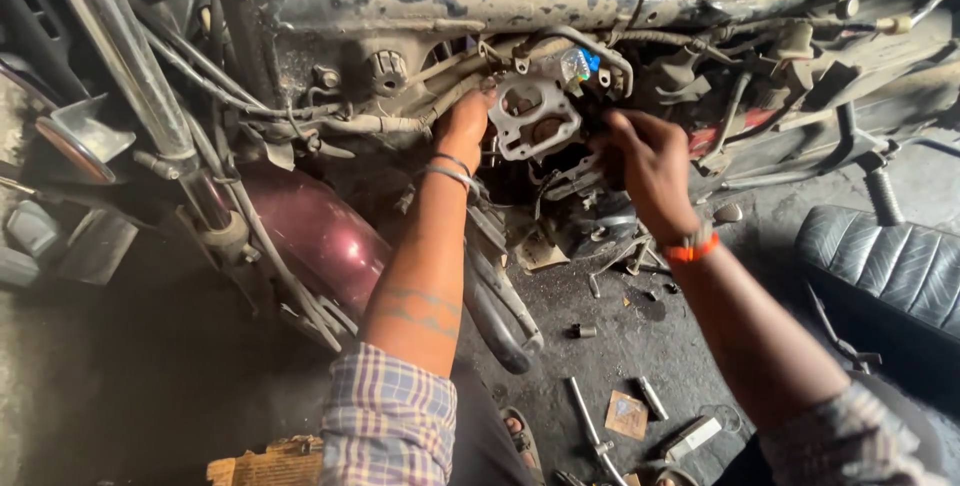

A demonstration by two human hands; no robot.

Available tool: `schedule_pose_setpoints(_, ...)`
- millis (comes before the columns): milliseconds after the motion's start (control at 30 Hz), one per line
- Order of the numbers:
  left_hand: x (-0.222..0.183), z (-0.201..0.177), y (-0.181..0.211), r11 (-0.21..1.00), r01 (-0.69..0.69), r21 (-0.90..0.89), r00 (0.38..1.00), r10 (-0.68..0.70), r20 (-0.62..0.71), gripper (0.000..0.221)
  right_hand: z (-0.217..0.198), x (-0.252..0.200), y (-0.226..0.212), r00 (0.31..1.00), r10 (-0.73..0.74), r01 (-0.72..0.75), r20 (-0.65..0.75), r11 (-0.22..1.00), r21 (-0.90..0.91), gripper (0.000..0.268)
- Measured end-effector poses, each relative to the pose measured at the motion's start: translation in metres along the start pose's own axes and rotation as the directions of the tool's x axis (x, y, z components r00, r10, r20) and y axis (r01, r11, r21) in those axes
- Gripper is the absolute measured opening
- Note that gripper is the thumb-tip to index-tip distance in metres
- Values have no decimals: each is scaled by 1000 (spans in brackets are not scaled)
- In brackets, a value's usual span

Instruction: The person sits on the floor beside a motorcycle and fits a metal gasket onto the engine's cylinder studs, then aligns and seats the cylinder head over the gasket and works on fastening it in place by hand.

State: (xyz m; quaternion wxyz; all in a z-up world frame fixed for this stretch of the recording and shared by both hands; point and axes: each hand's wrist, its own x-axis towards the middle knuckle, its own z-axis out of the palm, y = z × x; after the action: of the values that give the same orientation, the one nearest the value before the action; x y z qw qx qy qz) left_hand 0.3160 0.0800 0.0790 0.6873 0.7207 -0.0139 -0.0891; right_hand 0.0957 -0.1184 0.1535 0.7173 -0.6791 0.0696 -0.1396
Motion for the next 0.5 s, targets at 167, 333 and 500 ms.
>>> schedule_pose_setpoints(167, -31, 6, 27, 983, 172, 67, 965, -155, -210, 47, -4, -1, 44, 989, -94, 89, -113, 995, -52, 30)
schedule_pose_setpoints(333, -28, 3, 21, 999, 43, -34, 971, -49, -232, 51, 13, 11, 55, 994, -87, 88, -60, 996, 16, 31)
schedule_pose_setpoints(500, -19, 0, 9, 987, 128, -96, 980, -141, -140, 52, 19, 8, 55, 997, -51, 51, -53, 999, -6, 28)
